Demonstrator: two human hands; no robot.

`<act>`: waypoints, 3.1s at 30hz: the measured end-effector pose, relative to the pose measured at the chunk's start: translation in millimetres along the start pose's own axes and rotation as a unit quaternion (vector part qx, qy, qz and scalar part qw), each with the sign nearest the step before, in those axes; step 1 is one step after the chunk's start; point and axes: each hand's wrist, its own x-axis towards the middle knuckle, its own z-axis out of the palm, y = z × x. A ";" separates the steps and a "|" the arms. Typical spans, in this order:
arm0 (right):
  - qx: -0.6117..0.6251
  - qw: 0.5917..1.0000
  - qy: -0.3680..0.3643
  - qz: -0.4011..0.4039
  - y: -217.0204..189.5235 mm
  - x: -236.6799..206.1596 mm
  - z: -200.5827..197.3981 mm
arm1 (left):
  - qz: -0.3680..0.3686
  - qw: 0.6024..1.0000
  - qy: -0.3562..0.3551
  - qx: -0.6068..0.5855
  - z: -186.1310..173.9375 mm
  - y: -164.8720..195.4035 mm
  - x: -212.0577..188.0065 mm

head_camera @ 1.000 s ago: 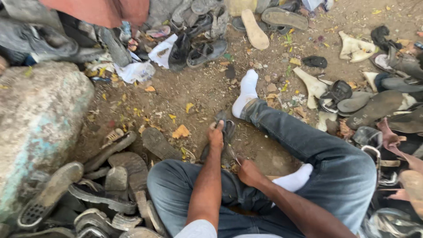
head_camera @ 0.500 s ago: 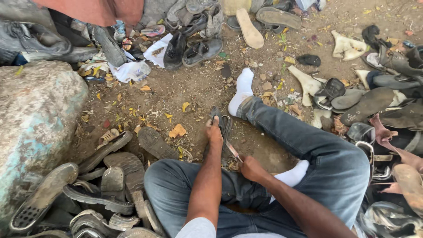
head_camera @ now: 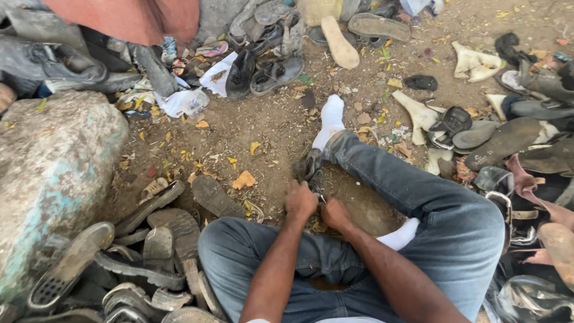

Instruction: The person sits on the ground and uses a knife to scrape and separate the sole from the upper of a worn shoe. They repeatedly pry and cut along the seam, then set the shoe aside and pick up another shoe to continue the same process.

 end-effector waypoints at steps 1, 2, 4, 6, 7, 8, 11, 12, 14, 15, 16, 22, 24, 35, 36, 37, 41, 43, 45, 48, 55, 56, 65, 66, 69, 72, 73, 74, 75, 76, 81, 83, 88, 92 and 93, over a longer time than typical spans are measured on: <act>-0.002 1.000 -0.004 -0.007 -0.9 0.7 -1.6 | 0.015 1.000 0.011 0.012 1.3 -2.0 -0.5; -0.004 1.000 -0.006 -0.014 -1.7 1.2 -3.9 | 0.032 0.999 0.023 0.025 4.0 -4.1 0.7; 0.002 1.000 -0.028 0.010 -2.9 2.1 -9.9 | 0.071 0.996 0.044 -0.001 12.6 -9.0 7.3; -0.003 0.999 -0.037 0.022 -3.7 2.8 -16.2 | 0.109 0.988 0.067 -0.081 22.9 -14.3 15.0; -0.009 0.999 -0.033 0.019 -4.1 3.5 -19.3 | 0.126 0.984 0.090 -0.084 26.8 -15.6 19.4; -0.015 0.999 -0.028 0.015 -4.8 4.5 -21.7 | 0.143 0.979 0.114 -0.085 29.4 -16.0 24.0; -0.043 0.998 -0.011 0.042 -6.5 8.1 -25.2 | 0.168 0.973 0.146 -0.067 25.5 -11.3 29.6; -0.045 0.998 -0.011 0.048 -6.9 9.5 -25.1 | 0.173 0.972 0.150 -0.059 24.9 -9.9 30.4; -0.049 0.997 -0.014 0.060 -7.6 12.2 -23.2 | 0.156 0.978 0.131 -0.040 21.6 -6.6 26.4; -0.048 0.997 -0.013 0.061 -7.5 13.5 -21.9 | 0.147 0.981 0.123 -0.031 19.1 -4.7 22.6; -0.048 0.997 -0.012 0.061 -7.5 14.6 -20.8 | 0.118 0.988 0.104 -0.003 17.4 -3.0 18.0; 0.023 1.000 -0.004 -0.020 -2.7 19.2 -22.7 | 0.043 0.995 0.085 0.017 24.9 -4.6 9.3; 0.055 0.998 -0.020 -0.035 0.0 20.4 -27.1 | 0.054 0.991 0.118 -0.045 28.0 -10.1 18.7; -0.009 0.993 -0.100 -0.059 -12.0 32.3 -30.8 | -0.094 0.962 0.052 -0.250 22.3 -31.4 34.3; -0.005 0.993 -0.102 -0.061 -13.8 28.9 -30.0 | -0.092 0.959 0.055 -0.262 21.9 -31.9 33.7; 0.000 0.993 -0.103 -0.064 -15.1 23.0 -29.7 | -0.085 0.954 0.070 -0.280 21.8 -32.4 33.0; -0.021 0.989 -0.141 -0.034 -6.3 -10.8 -37.4 | -0.071 0.925 0.105 -0.359 22.2 -33.6 33.4; 0.008 0.988 -0.147 -0.046 1.4 -19.0 -38.3 | -0.080 0.907 0.095 -0.402 24.3 -33.4 34.0; -0.005 0.988 -0.142 -0.053 4.9 -16.4 -33.1 | -0.080 0.887 0.084 -0.446 26.3 -33.0 34.3; -0.020 0.992 -0.112 -0.058 -0.7 0.2 -13.7 | -0.051 0.855 0.062 -0.513 27.3 -33.9 33.8; 0.019 0.991 -0.084 -0.106 12.3 -52.7 20.1 | -0.055 0.762 0.060 -0.643 19.8 -38.5 38.4; 0.048 0.990 -0.093 -0.091 12.0 -57.4 20.6 | -0.067 0.756 0.051 -0.649 19.5 -39.3 38.9; 0.153 0.975 -0.142 0.081 -44.8 -70.9 14.7 | -0.078 0.631 0.066 -0.769 21.1 -40.7 35.5; 0.134 0.975 -0.159 0.081 -42.3 -85.6 12.6 | -0.067 0.626 0.082 -0.773 21.6 -40.6 35.6; 0.124 0.971 -0.188 0.079 -37.9 -98.3 7.3 | -0.076 0.571 0.049 -0.816 23.0 -41.5 36.8; 0.121 0.972 -0.186 0.081 -41.3 -81.5 9.1 | -0.102 0.500 -0.007 -0.860 22.8 -45.0 35.5; 0.118 0.972 -0.183 0.087 -44.0 -77.2 11.6 | -0.089 0.489 0.004 -0.868 21.8 -44.7 34.0; 0.126 0.974 -0.167 0.089 -47.2 -73.9 14.6 | -0.072 0.477 0.012 -0.876 22.1 -45.9 32.4; 0.132 0.976 -0.149 0.088 -49.4 -75.0 17.2 | -0.050 0.462 0.020 -0.885 20.7 -44.7 32.3; 0.136 0.978 -0.132 0.086 -52.9 -76.1 20.7 | -0.053 0.453 0.009 -0.890 19.0 -43.5 32.0; 0.261 0.935 -0.185 0.151 -52.8 -124.2 30.6 | -0.037 0.394 -0.036 -0.918 9.7 -39.2 28.4; 0.325 0.919 -0.172 0.143 -55.4 -122.1 33.9 | -0.072 0.392 -0.016 -0.917 6.1 -39.4 28.4; 0.311 0.922 -0.172 0.152 -57.2 -66.9 38.2 | -0.121 0.376 0.045 -0.918 3.2 -43.2 35.7; 0.233 0.951 -0.160 0.128 -33.1 -42.5 32.9 | -0.116 0.365 0.123 -0.915 5.9 -34.9 49.3; 0.199 0.962 -0.141 0.122 -26.7 -34.1 29.9 | -0.109 0.356 0.125 -0.920 4.5 -27.8 52.9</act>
